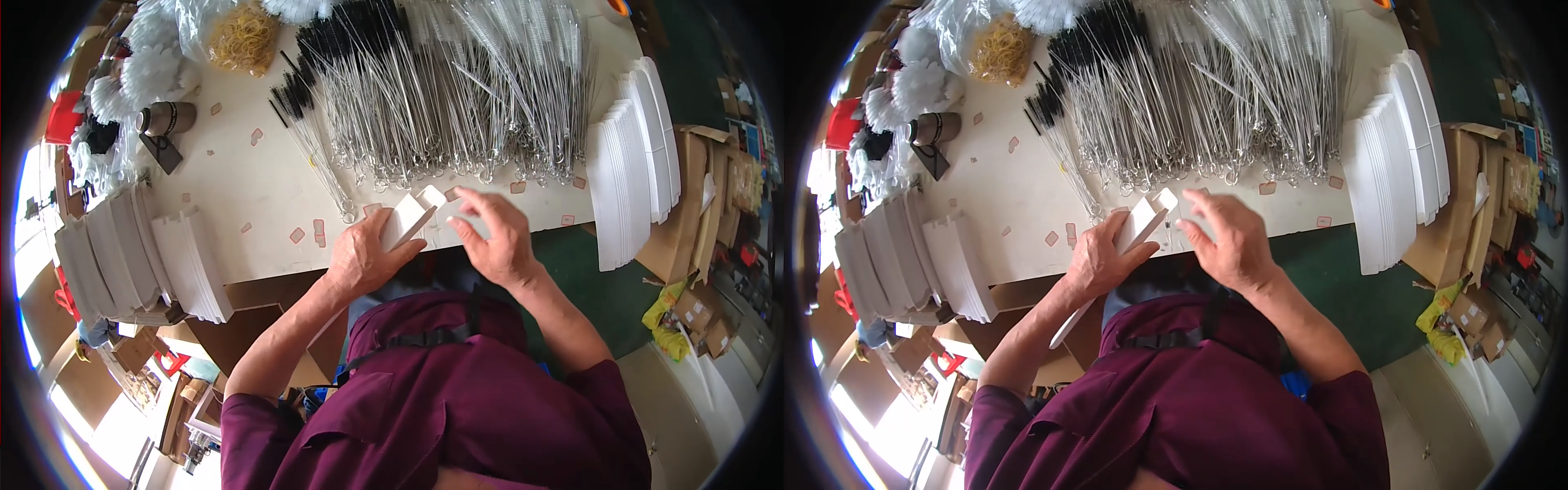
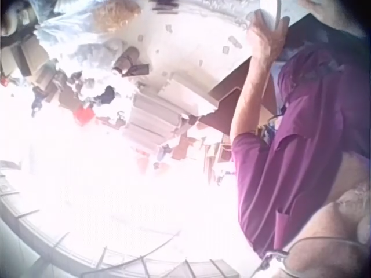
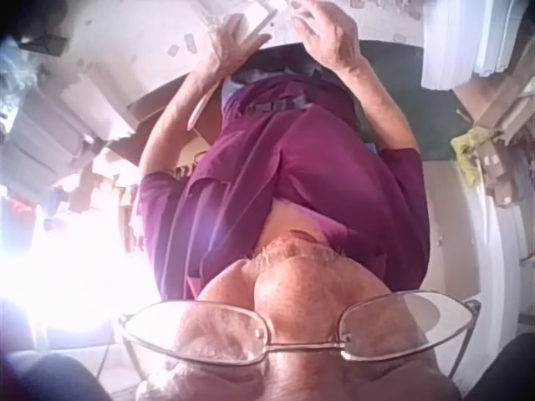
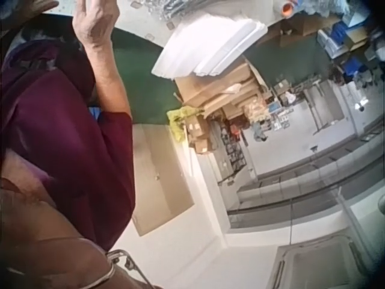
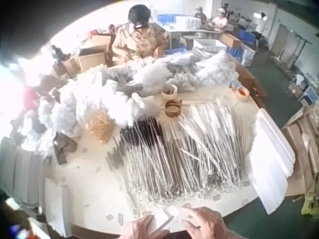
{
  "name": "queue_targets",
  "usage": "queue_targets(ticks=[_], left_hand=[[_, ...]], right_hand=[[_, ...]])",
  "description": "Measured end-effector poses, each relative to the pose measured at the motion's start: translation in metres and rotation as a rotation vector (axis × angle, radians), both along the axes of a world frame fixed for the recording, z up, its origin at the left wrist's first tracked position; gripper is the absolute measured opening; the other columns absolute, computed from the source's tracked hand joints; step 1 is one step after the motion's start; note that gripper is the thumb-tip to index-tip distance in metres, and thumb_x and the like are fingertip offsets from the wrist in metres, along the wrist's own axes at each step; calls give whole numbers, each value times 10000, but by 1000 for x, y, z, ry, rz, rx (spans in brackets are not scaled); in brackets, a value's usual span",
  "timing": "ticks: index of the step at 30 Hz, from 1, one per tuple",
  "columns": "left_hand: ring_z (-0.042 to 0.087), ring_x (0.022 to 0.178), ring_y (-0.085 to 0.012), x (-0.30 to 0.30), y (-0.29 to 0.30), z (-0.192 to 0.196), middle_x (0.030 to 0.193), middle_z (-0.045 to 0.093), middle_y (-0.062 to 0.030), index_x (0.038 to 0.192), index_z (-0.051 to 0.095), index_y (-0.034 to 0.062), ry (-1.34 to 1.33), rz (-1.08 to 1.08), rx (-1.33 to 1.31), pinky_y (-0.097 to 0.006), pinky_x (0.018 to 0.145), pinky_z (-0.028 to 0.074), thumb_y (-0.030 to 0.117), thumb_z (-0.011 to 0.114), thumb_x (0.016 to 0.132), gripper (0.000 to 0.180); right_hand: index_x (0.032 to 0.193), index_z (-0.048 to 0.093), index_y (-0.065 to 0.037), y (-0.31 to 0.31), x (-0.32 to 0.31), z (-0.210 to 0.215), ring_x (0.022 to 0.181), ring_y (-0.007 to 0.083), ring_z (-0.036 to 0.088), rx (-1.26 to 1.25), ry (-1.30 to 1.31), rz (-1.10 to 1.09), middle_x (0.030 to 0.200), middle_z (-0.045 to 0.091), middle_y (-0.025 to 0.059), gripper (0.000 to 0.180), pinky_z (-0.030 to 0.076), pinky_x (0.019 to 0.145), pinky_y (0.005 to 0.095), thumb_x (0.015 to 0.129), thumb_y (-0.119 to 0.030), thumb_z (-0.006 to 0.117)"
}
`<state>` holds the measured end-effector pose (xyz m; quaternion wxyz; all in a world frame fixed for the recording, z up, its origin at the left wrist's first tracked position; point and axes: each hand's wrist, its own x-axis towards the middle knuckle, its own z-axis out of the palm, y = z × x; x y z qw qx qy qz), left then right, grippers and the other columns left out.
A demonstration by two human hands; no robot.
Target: Packing cleaning brushes into white paper boxes at a sorting table in a warehouse environment.
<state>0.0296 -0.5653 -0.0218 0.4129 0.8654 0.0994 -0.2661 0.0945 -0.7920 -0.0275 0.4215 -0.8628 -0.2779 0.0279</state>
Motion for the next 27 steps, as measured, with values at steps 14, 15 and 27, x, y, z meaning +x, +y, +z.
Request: queue_targets(ticks=[14, 15, 27], left_hand=[[705, 982, -405, -5, -14, -6, 1054, 705, -229, 1424, 406, 105, -23, 13, -146, -471, 848, 565, 289, 801, 779, 778], [703, 982, -411, -2, -13, -5, 1041, 703, -236, 1429, 384, 129, 20, -14, -169, -476, 853, 564, 276, 801, 773, 791], [700, 951, -429, -8, -20, -13, 1055, 700, -214, 1361, 426, 153, -20, -66, -144, -486, 791, 581, 274, 763, 817, 652]], right_hand=[[969, 702, 36, 11, -26, -21, 720, 234, 699, 207, 764, -2, 832, 713, 163, 187, 519, 634, 339, 960, -150, 684], [962, 703, 36, 10, -26, -20, 710, 222, 693, 217, 803, 26, 827, 710, 161, 188, 514, 627, 336, 960, -151, 683], [1001, 680, 27, 8, -32, -25, 720, 263, 699, 149, 640, 86, 827, 705, 156, 170, 533, 637, 340, 946, -133, 674]])
